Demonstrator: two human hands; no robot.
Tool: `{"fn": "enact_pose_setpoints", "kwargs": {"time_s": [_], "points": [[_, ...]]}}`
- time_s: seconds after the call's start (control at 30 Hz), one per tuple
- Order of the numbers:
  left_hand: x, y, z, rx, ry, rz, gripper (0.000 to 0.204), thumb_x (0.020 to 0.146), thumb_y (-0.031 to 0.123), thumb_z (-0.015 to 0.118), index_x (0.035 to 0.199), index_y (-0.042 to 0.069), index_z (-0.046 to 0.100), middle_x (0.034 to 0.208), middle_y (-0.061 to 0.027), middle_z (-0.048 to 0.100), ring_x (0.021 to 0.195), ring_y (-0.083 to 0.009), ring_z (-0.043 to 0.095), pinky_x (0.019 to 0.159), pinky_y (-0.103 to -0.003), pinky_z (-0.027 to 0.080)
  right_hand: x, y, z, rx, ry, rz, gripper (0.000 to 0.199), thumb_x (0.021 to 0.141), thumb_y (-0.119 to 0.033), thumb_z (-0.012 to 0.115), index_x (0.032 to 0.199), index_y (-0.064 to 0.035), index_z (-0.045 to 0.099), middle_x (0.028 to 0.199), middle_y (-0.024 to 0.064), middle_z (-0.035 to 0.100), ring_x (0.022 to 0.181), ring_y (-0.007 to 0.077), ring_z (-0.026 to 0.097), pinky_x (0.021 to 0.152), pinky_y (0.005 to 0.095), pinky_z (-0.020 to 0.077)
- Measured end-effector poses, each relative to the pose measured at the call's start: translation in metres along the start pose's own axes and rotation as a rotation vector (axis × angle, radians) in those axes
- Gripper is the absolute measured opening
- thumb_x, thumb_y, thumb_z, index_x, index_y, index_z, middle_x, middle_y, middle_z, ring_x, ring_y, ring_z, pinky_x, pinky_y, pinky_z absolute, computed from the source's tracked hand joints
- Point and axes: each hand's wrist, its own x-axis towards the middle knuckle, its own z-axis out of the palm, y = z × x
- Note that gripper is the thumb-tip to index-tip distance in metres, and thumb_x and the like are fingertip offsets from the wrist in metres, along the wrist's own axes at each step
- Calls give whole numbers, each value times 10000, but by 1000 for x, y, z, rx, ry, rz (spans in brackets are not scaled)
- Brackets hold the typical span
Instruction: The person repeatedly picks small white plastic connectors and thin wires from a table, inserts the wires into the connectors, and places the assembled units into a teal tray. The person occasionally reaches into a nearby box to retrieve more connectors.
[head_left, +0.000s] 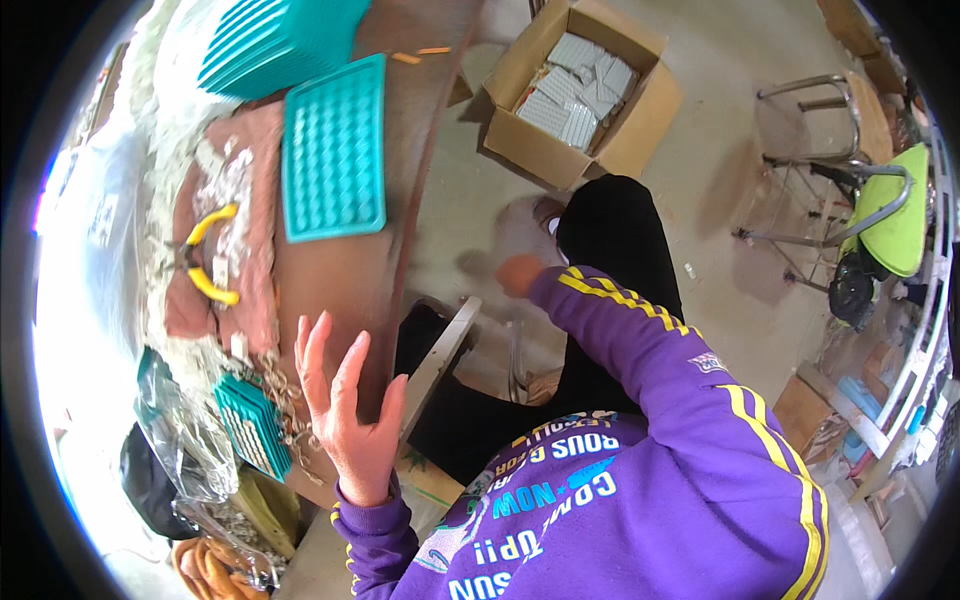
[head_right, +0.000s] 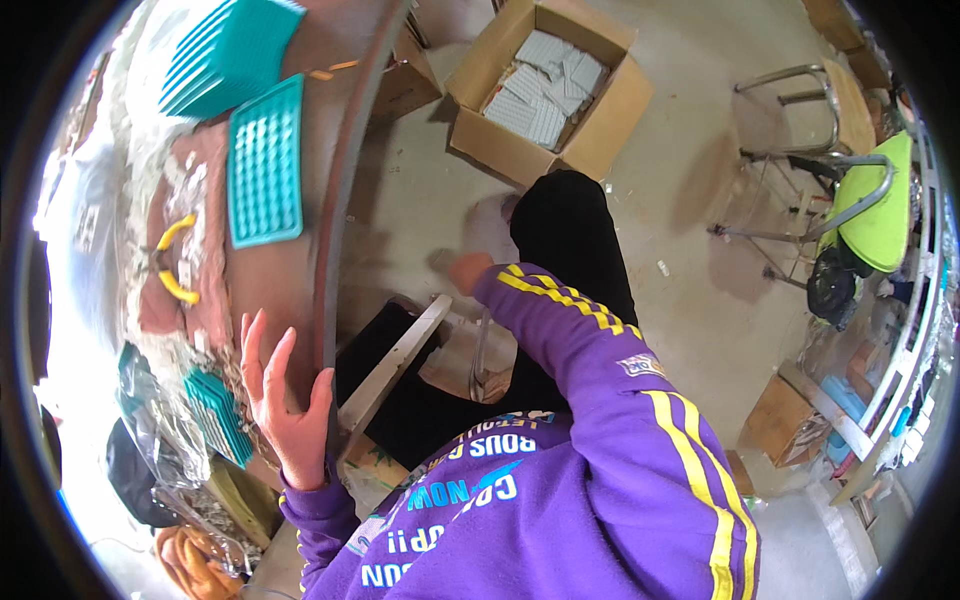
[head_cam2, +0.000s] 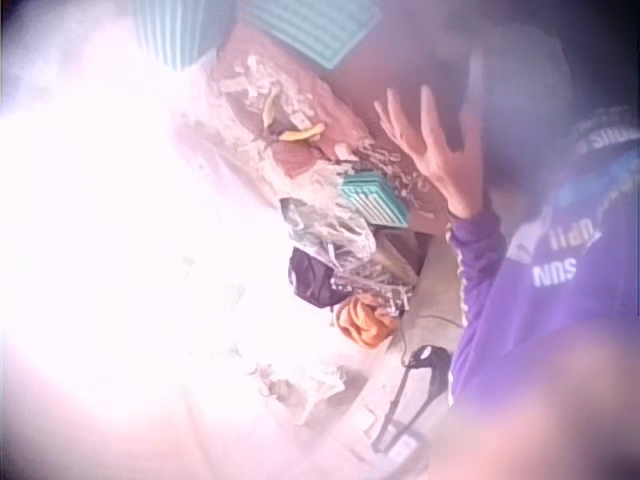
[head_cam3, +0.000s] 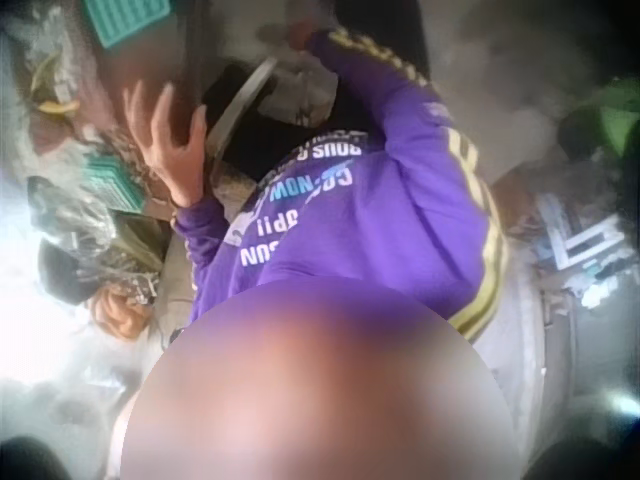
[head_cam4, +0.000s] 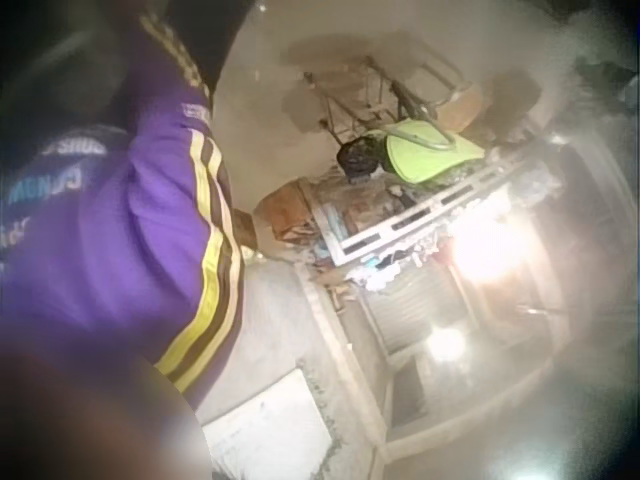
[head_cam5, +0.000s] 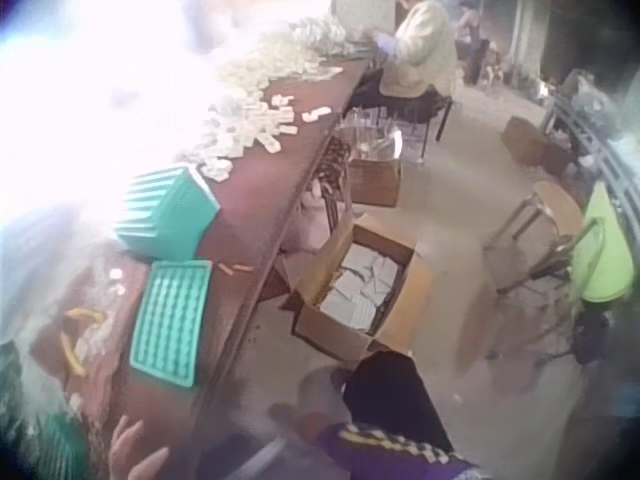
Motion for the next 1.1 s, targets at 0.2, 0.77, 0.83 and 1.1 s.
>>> {"fn": "enact_pose_setpoints", "kwargs": {"time_s": [0.2,0.77,0.83,1.1], "points": [[29,3,21,166,-50,0,604,669,-12,768,1243,57,593,1433,-205,446,1357,-452,375,1114,-533,312,40,-14,2,227,94,-25,175,768,-136,624,875,-76,749,906,154,716,864,329,700,740,454,558],[20,-31,36,398,119,301,560,915,354,634,1296,-28,485,1346,-429,385,1199,-560,477,959,-659,420,189,44,73,384,98,297,191,781,-99,594,879,-60,753,932,159,720,896,321,704,749,433,566],[19,-28,33,432,67,239,559,911,349,636,1297,-26,484,1349,-426,384,1202,-559,474,962,-658,416,209,56,74,445,57,350,198,782,-97,589,885,-48,751,953,166,720,910,326,703,761,438,565],[-4,-13,23,466,-50,184,558,896,325,642,1303,-21,481,1360,-412,380,1216,-552,461,977,-652,401,233,162,83,768,267,486,261,761,-183,549,853,-13,723,901,257,682,856,425,667,779,503,527]]}}
